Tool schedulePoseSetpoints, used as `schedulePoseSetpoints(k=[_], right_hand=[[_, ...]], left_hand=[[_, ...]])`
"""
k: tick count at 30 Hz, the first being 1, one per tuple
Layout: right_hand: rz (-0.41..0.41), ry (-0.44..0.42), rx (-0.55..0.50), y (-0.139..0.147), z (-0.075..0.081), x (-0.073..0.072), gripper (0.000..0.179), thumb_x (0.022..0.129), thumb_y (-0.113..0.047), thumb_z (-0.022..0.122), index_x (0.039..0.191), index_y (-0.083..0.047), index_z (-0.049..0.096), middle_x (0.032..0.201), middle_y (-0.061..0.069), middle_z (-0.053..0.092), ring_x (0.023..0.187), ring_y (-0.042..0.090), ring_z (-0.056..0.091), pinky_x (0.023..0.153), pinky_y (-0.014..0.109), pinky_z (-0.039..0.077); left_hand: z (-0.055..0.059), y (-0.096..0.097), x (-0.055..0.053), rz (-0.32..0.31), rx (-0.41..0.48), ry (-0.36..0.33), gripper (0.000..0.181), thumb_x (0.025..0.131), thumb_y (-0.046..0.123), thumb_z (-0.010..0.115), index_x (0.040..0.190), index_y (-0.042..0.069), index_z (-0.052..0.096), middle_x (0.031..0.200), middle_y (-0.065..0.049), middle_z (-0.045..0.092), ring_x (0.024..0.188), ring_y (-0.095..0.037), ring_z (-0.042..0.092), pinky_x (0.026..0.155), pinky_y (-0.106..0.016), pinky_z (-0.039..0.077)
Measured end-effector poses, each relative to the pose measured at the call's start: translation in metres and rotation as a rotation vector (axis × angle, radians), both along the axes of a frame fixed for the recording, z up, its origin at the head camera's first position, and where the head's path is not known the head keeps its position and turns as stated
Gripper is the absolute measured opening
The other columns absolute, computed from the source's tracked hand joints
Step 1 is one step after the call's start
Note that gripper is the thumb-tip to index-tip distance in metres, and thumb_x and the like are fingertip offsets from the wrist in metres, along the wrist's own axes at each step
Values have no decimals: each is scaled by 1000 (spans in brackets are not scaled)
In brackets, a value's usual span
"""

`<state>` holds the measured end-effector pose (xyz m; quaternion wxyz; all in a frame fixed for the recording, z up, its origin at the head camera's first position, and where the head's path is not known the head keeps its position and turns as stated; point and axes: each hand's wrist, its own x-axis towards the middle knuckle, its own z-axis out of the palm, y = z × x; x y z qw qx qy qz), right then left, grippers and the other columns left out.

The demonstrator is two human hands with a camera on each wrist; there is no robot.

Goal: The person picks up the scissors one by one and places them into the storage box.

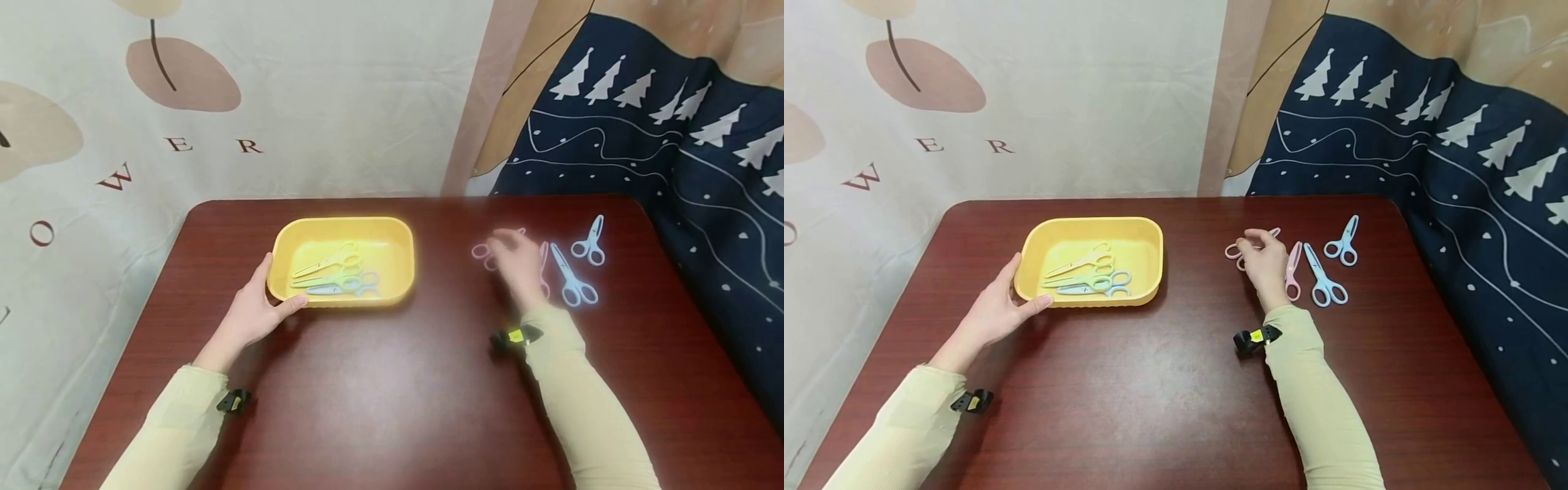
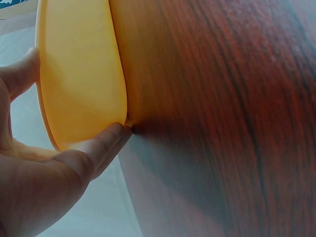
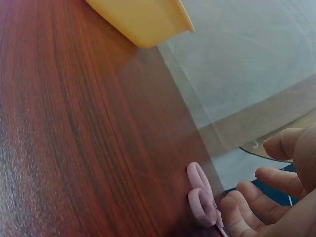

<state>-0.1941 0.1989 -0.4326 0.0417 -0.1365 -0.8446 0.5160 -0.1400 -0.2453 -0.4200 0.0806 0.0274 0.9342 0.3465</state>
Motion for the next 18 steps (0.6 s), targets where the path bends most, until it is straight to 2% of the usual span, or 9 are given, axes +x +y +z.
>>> schedulePoseSetpoints(k=[7,13,18], right_hand=[[-6,-52,7,4,-3,0,45,102,-26,64,143,-8,60,123,17,71,97,31,72,107,47,49],[-11,-65,53,7,-7,-1,48,100,-24,65,144,-5,59,137,19,65,108,34,71,111,47,47],[6,-72,94,9,-11,-3,47,100,-23,66,143,-5,60,133,19,68,110,33,71,111,46,47]], left_hand=[[2,2,1,1,-3,1,113,92,41,78,163,-5,3,166,-32,18,148,-52,30,116,-66,30],[2,2,0,3,-6,2,113,92,40,78,163,-6,4,166,-33,18,148,-52,30,116,-65,30],[1,1,0,3,-11,5,113,92,41,78,163,-6,4,166,-33,19,148,-52,31,116,-65,30]])
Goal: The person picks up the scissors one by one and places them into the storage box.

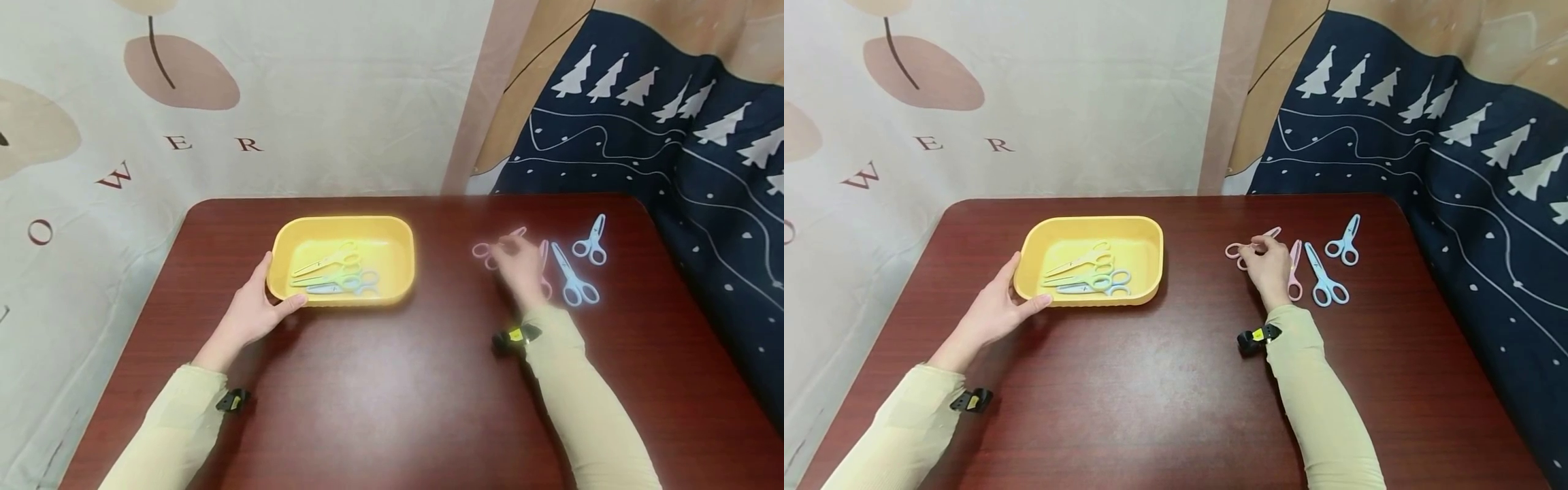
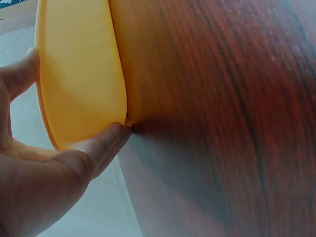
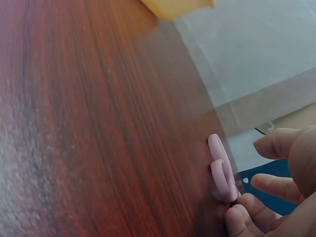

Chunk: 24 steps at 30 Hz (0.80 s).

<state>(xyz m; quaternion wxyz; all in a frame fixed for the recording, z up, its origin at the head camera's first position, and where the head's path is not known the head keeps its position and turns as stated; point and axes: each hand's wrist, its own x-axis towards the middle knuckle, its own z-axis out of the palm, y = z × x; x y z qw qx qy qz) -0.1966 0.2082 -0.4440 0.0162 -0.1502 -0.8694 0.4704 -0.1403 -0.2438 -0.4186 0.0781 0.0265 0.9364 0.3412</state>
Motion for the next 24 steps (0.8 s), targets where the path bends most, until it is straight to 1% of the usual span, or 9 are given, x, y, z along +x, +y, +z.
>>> schedulePoseSetpoints(k=[4,8,11,15,17,21,24], right_hand=[[24,-6,33,1,-1,0,43,101,-28,66,140,-9,63,122,14,73,103,30,73,107,47,50],[48,4,55,-1,-1,-1,32,102,-30,65,130,-13,70,107,9,76,94,25,73,99,46,54],[69,-11,74,-2,2,0,28,102,-35,65,123,-19,74,102,5,77,93,23,72,97,48,53],[95,-60,85,0,4,-1,29,101,-41,65,123,-24,73,104,1,76,96,23,71,97,51,53],[105,-71,114,1,4,-2,31,101,-43,65,124,-24,73,104,0,75,97,23,70,94,51,54],[106,-82,184,1,5,-2,39,98,-49,66,126,-22,71,101,1,74,97,24,67,92,52,53],[99,-95,205,0,6,-3,47,95,-52,67,129,-19,68,100,2,74,97,26,65,89,53,54]], left_hand=[[-1,0,0,-2,-2,3,113,92,40,78,163,-6,4,166,-33,18,148,-52,30,116,-65,30],[-1,-1,1,-1,7,-2,113,92,41,78,163,-6,3,166,-32,18,148,-51,30,116,-65,30],[-1,-1,1,0,8,-2,113,92,42,78,163,-5,3,166,-32,18,148,-51,30,116,-65,30],[0,-1,1,1,9,-2,113,92,42,78,163,-5,3,166,-32,18,149,-51,30,116,-65,30],[0,0,1,1,10,-4,114,92,42,78,163,-5,3,167,-31,18,149,-51,30,117,-65,30],[0,1,1,2,13,-6,114,92,42,78,163,-5,3,166,-32,18,149,-51,29,117,-65,29],[0,1,2,3,15,-6,113,92,41,78,163,-5,3,166,-32,18,149,-51,29,117,-65,29]])
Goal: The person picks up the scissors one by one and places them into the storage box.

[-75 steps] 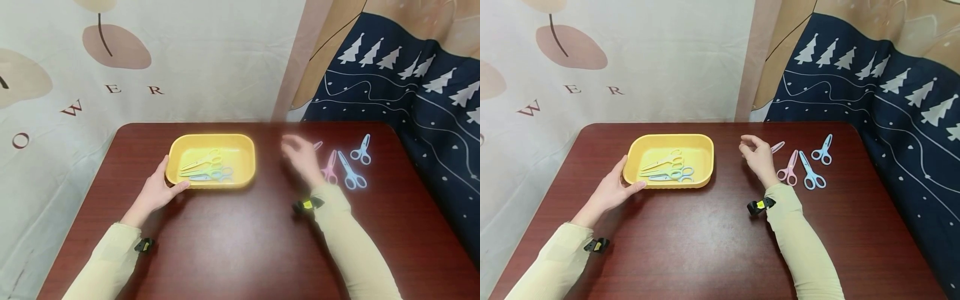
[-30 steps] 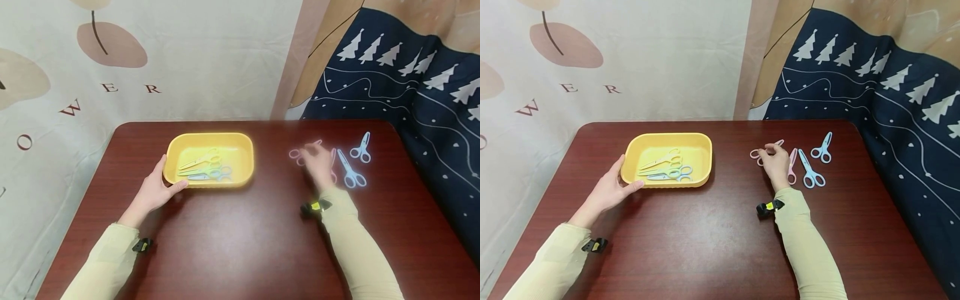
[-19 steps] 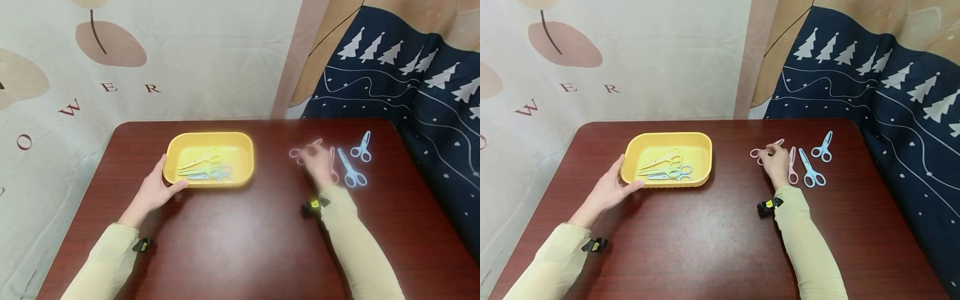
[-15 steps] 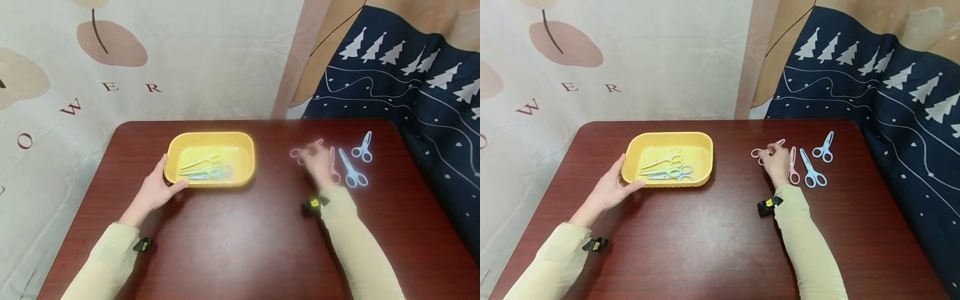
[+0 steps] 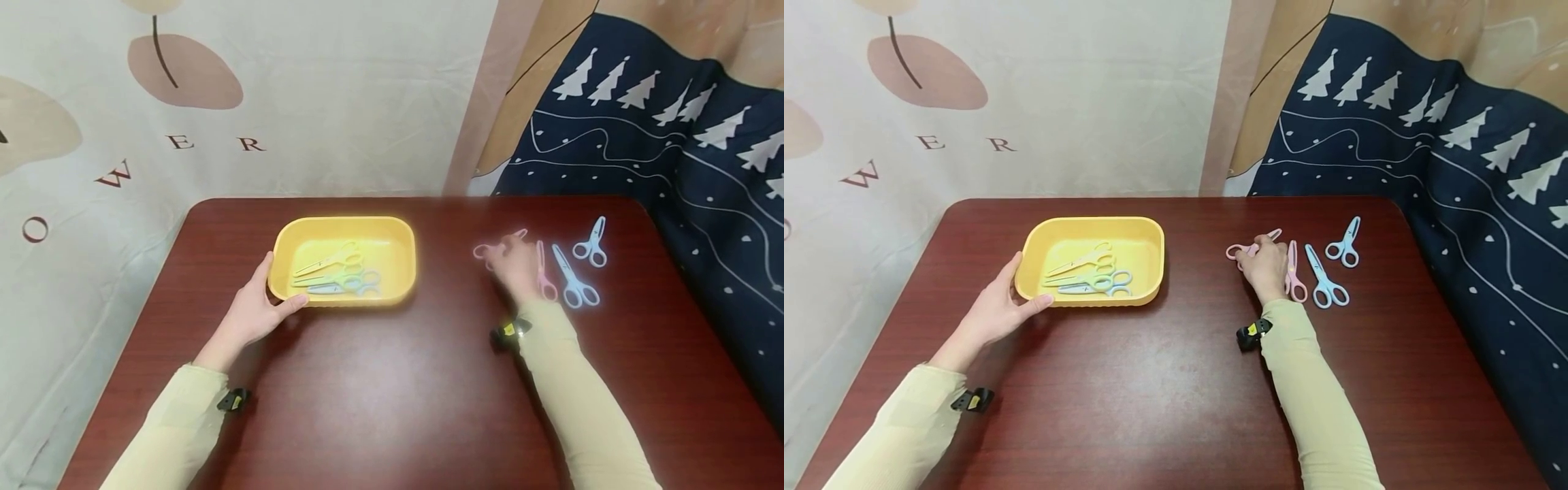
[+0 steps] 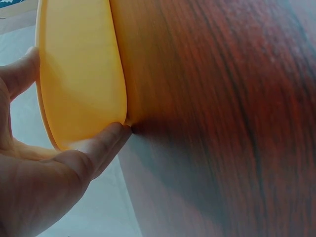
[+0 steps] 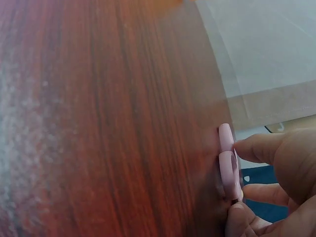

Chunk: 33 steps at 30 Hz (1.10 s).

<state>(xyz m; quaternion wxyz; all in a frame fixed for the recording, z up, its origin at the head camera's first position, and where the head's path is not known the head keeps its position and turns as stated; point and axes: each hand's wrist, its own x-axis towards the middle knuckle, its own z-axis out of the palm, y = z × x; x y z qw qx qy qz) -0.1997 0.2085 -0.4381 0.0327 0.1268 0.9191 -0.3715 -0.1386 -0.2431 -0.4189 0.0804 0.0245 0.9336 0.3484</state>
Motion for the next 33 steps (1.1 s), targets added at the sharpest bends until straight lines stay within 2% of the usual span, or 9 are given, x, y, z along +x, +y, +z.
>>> schedulePoseSetpoints(k=[3,6,7,10,13,14,16,29,33], right_hand=[[3,-7,22,0,0,-1,51,94,-53,68,130,-17,67,102,4,73,100,28,62,89,54,54],[17,-7,42,1,-1,-3,51,94,-52,69,131,-17,66,103,5,73,104,29,60,95,58,51],[30,-1,48,2,-1,-3,49,95,-51,68,130,-17,67,103,5,73,105,29,61,101,60,48],[57,8,30,3,-3,-6,41,98,-44,67,131,-18,67,102,6,75,102,28,66,103,57,49],[69,9,11,3,-4,-7,35,101,-36,65,130,-18,68,102,7,76,98,27,70,98,51,54],[67,6,1,3,-5,-7,34,101,-34,64,131,-17,68,103,8,76,98,27,71,93,49,57],[71,8,8,3,-5,-7,32,102,-32,63,128,-15,69,105,9,76,100,28,70,93,48,57],[103,-33,78,2,-5,-13,35,107,-32,51,122,-8,71,109,14,76,108,35,67,103,54,50],[103,-61,67,2,-5,-14,37,107,-36,52,121,-8,72,107,13,77,112,35,67,110,58,43]], left_hand=[[0,0,1,1,0,-3,113,92,41,78,163,-5,3,167,-31,18,149,-51,29,117,-65,29],[-1,-1,1,2,-3,-6,113,92,42,78,163,-4,3,167,-31,17,149,-51,29,117,-65,29],[-1,-1,1,4,-3,-6,114,92,42,78,163,-4,3,167,-31,17,149,-51,29,117,-65,29],[-1,-1,1,7,-5,-5,114,91,42,78,163,-4,3,167,-31,18,149,-51,30,117,-65,30],[-1,-1,0,6,-4,-3,114,91,42,78,163,-4,3,166,-32,18,149,-51,30,117,-66,29],[-1,-1,0,6,-4,-3,115,91,43,78,163,-4,3,166,-32,18,149,-51,30,116,-65,30],[-1,-1,0,6,-4,-2,115,91,42,79,163,-4,3,166,-32,18,149,-51,30,117,-66,30],[0,-1,-1,2,-10,4,113,91,40,79,163,-5,4,166,-32,20,148,-51,32,116,-65,31],[1,0,-1,0,-15,0,114,91,41,78,163,-5,3,166,-32,20,148,-51,31,116,-65,31]])
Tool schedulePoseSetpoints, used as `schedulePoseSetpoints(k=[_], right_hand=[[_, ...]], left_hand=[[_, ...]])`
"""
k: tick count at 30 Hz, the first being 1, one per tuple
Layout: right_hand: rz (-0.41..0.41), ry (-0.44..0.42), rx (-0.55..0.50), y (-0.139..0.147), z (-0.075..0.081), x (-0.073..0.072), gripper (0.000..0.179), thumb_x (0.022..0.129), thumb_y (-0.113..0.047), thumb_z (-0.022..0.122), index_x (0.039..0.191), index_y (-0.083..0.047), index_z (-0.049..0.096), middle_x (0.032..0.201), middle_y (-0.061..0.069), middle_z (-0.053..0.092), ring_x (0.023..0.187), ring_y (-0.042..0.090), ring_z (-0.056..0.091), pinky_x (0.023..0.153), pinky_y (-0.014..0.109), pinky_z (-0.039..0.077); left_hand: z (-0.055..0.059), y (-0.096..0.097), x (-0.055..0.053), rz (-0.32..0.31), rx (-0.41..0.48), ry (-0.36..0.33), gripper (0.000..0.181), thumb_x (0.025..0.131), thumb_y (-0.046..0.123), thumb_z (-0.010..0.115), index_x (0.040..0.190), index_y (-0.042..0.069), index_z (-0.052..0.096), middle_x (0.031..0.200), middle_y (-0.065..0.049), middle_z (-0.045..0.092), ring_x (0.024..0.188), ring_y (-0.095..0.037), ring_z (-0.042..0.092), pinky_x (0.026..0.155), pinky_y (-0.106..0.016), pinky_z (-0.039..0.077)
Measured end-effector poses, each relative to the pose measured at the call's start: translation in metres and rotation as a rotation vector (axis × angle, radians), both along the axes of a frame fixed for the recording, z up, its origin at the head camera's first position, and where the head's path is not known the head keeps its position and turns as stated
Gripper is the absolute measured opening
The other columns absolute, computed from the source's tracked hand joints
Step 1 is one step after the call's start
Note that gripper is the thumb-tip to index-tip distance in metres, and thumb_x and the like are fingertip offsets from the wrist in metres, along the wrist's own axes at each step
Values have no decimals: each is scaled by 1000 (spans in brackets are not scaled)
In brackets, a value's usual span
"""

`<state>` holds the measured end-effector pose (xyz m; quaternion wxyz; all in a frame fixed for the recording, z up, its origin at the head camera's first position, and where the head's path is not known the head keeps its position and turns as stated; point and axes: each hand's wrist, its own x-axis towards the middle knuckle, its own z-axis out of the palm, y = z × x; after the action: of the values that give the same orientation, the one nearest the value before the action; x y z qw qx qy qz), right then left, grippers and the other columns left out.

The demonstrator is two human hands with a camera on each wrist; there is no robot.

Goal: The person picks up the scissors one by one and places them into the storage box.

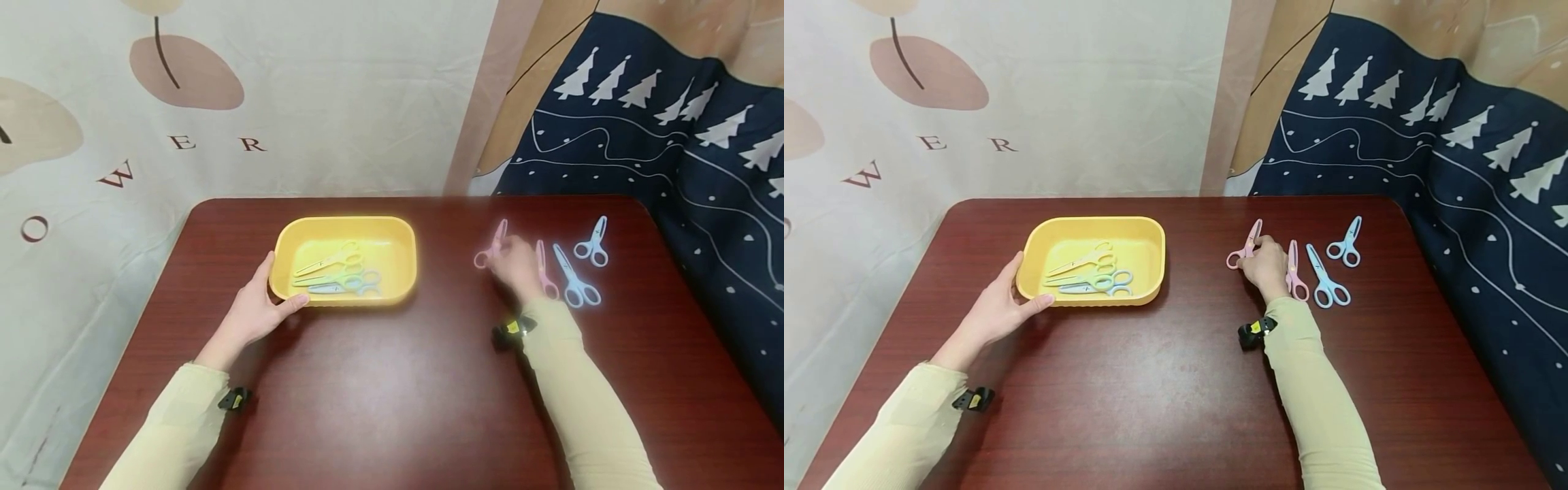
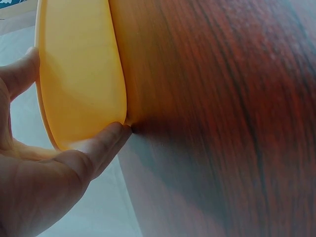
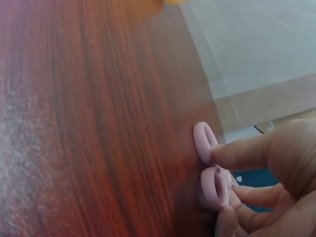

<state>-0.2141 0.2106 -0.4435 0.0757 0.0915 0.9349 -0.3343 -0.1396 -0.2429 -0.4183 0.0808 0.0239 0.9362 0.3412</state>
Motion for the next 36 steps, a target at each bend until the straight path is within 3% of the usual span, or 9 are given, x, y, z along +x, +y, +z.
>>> schedulePoseSetpoints(k=[5,10,13,17,20,24,29,36], right_hand=[[-22,10,-1,-1,3,0,50,109,-46,42,113,-9,76,102,11,79,108,34,68,113,61,37],[-69,-19,-18,-1,5,1,66,107,-60,33,108,-11,77,100,10,78,99,32,68,100,56,48],[-81,-42,-22,1,5,0,71,105,-65,29,106,-13,77,99,8,77,97,31,66,96,55,49],[-75,-42,-38,3,3,2,45,105,-49,47,102,-15,76,97,7,76,94,30,65,89,50,50],[-57,-11,-34,3,1,4,24,100,-32,60,101,-13,74,96,8,75,92,30,63,84,45,51],[-78,6,-54,1,2,7,23,98,-28,63,109,-10,72,104,12,73,97,32,62,88,47,52],[-120,7,-136,-1,2,10,37,97,-21,67,130,-6,65,125,17,68,113,36,59,101,53,51],[-118,82,-163,3,0,10,34,94,-19,71,125,-6,68,120,17,72,115,36,62,108,53,46]], left_hand=[[1,0,-1,-1,-3,-7,114,92,42,78,163,-5,3,166,-33,20,147,-52,32,116,-65,31],[-1,-1,-2,-3,-6,-13,114,92,43,78,163,-5,3,166,-32,19,148,-51,31,116,-66,30],[-1,-1,-2,-3,-6,-9,114,92,43,78,163,-6,3,166,-33,19,148,-51,31,116,-65,30],[-1,-2,-2,-4,-11,-6,114,92,43,78,163,-6,4,166,-33,19,148,-52,30,116,-65,30],[-1,-2,-1,-1,-9,-10,114,92,42,78,163,-5,3,166,-32,18,149,-51,30,117,-66,29],[0,-2,-1,0,-12,-12,114,92,43,78,163,-5,2,166,-32,18,149,-51,30,117,-66,29],[1,-2,-1,5,-3,-3,113,91,41,78,163,-5,4,166,-32,19,148,-51,30,117,-65,29],[1,-2,0,4,1,5,113,91,41,78,163,-5,5,166,-32,20,148,-51,31,116,-66,30]])
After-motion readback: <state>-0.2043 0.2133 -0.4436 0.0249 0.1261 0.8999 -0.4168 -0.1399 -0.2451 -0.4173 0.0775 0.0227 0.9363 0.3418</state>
